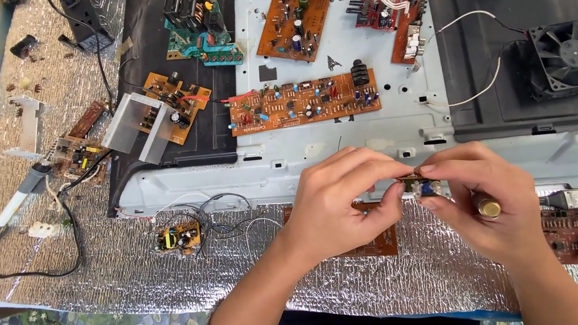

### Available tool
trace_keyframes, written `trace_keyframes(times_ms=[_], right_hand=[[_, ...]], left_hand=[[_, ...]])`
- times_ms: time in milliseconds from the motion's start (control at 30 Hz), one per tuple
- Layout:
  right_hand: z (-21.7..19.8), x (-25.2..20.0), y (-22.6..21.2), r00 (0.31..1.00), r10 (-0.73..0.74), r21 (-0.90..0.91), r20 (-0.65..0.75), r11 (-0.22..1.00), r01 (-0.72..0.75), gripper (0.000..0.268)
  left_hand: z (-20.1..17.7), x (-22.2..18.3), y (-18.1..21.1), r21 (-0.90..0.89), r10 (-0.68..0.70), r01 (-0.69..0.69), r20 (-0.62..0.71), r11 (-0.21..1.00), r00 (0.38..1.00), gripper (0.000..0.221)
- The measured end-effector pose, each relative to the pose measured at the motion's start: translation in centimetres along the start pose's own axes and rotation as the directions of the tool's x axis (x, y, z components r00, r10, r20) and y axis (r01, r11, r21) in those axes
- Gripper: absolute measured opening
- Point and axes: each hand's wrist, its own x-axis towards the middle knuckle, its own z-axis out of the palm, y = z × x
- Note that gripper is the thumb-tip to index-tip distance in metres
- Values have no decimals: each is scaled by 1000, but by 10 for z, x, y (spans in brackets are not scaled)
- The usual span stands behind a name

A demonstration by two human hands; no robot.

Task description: Disassembling internal components of a television, including circuit boards and small electronic parts, using a screwdriver.

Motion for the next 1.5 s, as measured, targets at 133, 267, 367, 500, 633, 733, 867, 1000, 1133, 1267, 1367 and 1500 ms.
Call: trace_keyframes(times_ms=[133, 267, 367, 500, 633, 733, 867, 1000, 1133, 1267, 1367, 1500], right_hand=[[1, 2, -1, 1000, 3, -58, 13, 998, -3, 38], [0, 1, 6, 999, -24, -73, 42, 997, 27, 40], [2, 0, 11, 997, -54, -90, 52, 994, 59, 41], [1, 0, 7, 998, -34, -95, 53, 995, 39, 41], [2, 0, 8, 999, -40, -112, 33, 993, 44, 41], [3, 0, 8, 999, -40, -121, 21, 992, 43, 40], [6, -4, 10, 999, -49, -105, 25, 993, 51, 41], [1, -2, 7, 1000, 19, -44, -7, 999, -19, 41], [-5, -4, 11, 992, 123, 97, -16, 988, -121, 40], [-8, -8, 18, 969, 246, 259, -31, 938, -230, 38], [-7, -7, 14, 964, 263, 232, -37, 941, -248, 36], [-5, -3, 11, 962, 272, 238, -13, 936, -261, 35]], left_hand=[[0, 1, -2, 105, 38, -36, -21, 994, 999, 26], [3, 1, -5, 154, 60, -56, -22, 987, 998, 24], [5, -1, -2, 70, 10, -11, 4, 997, 1000, 23], [7, -2, 2, 32, -44, 43, 12, 999, 999, 23], [10, -3, 7, -76, -131, 131, 5, 988, 991, 19], [12, -3, 6, -101, -135, 135, -1, 986, 991, 18], [13, -3, -1, -117, -114, 109, -39, 987, 993, 18], [9, -3, 0, -139, -160, 161, 19, 977, 987, 18], [8, -3, 1, -95, -124, 128, 49, 987, 991, 18], [7, -2, 3, -86, -95, 94, -4, 992, 995, 16], [3, -1, 2, 68, 26, -26, 2, 997, 1000, 14], [5, 0, 0, 122, 14, -17, 24, 992, 1000, 14]])
